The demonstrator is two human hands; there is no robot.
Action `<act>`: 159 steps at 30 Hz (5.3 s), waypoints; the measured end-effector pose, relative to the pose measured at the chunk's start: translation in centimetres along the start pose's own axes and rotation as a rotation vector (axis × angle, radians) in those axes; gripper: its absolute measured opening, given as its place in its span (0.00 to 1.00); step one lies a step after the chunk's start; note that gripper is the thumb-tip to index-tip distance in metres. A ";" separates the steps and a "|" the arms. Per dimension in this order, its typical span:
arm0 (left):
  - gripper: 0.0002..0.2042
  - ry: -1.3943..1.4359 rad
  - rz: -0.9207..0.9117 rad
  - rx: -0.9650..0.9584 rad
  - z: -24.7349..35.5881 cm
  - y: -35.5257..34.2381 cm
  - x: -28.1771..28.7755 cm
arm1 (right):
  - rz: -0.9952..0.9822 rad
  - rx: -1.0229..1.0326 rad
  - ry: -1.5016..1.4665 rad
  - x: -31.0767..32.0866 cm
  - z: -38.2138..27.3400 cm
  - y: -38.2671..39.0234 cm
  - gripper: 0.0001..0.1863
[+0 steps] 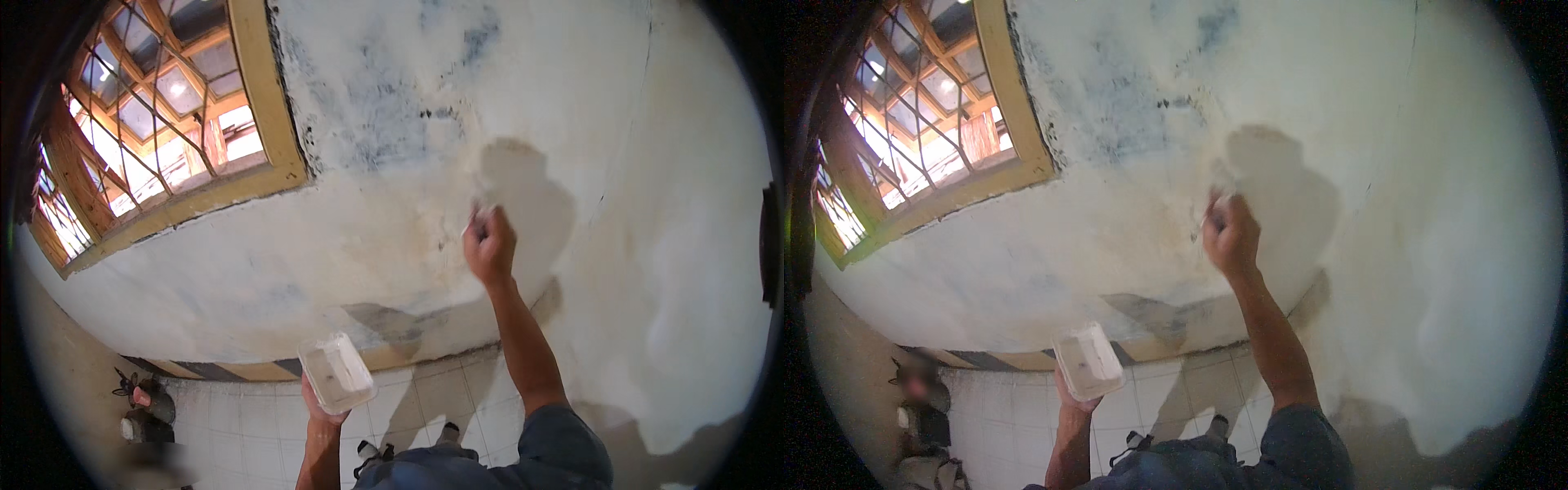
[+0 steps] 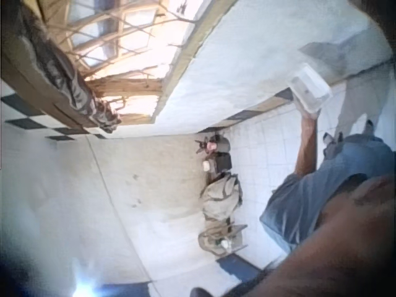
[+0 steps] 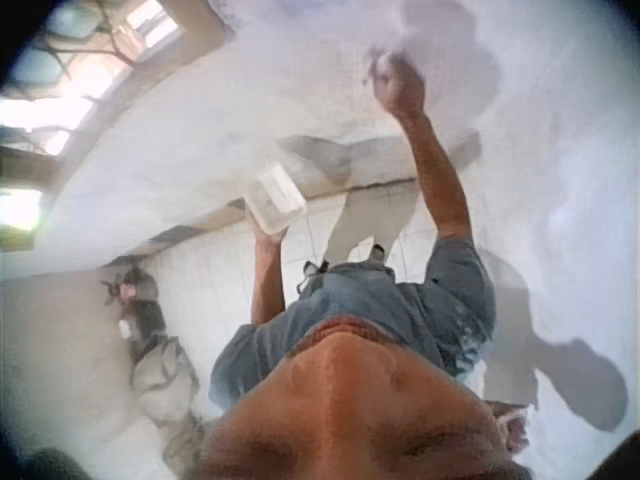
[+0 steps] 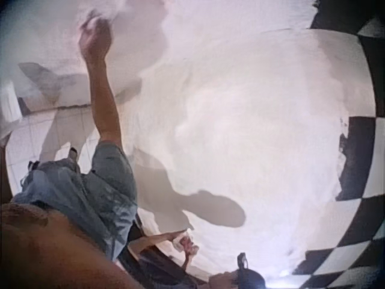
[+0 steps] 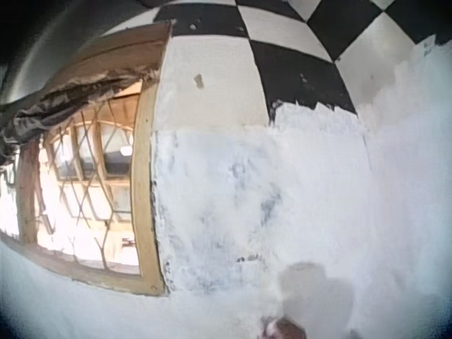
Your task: The person applies a white compound to an interior wall using a red putty knife and a plastic container.
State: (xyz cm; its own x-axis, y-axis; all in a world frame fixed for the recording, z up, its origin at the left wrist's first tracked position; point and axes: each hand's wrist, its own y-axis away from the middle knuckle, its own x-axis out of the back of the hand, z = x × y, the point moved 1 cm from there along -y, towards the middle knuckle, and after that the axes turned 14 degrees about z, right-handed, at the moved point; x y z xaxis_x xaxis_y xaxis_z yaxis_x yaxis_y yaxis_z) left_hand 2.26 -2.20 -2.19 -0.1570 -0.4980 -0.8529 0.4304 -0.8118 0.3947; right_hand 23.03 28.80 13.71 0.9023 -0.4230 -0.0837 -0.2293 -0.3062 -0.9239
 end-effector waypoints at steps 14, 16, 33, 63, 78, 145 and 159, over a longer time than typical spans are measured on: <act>0.30 -0.186 -0.055 -0.204 1.6 0.7 -0.5 | -0.069 0.385 -0.189 -12.3 -12.9 1.9 0.12; 0.29 -0.063 -0.025 -0.128 2.0 0.3 0.1 | -0.091 0.467 -0.111 -11.2 -12.2 1.6 0.13; 0.26 0.034 0.025 0.003 1.2 -0.5 -0.7 | 0.005 -0.288 0.093 -3.0 -1.2 0.3 0.09; 0.31 0.087 0.027 -0.046 1.7 -0.5 1.3 | -0.271 0.247 -0.214 1.4 1.2 -1.5 0.10; 0.28 0.048 0.003 -0.025 1.5 -0.5 0.0 | -0.267 0.253 -0.201 -9.9 -11.3 -3.2 0.14; 0.31 -0.265 -0.087 0.012 -2.5 -2.4 -4.8 | -0.808 -0.786 -0.191 3.7 -8.7 17.2 0.05; 0.32 -0.178 -0.140 0.097 -1.7 -1.4 -6.5 | -0.641 -1.303 -0.614 4.5 -7.8 17.7 0.09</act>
State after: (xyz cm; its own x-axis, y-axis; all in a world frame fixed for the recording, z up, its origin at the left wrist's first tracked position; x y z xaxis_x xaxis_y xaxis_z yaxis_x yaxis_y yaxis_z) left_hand 4.16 2.68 2.26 -0.3672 -0.4178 -0.8310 0.3079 -0.8977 0.3153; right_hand 20.16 14.81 -0.05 0.8991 0.3580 -0.2518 0.3820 -0.9227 0.0520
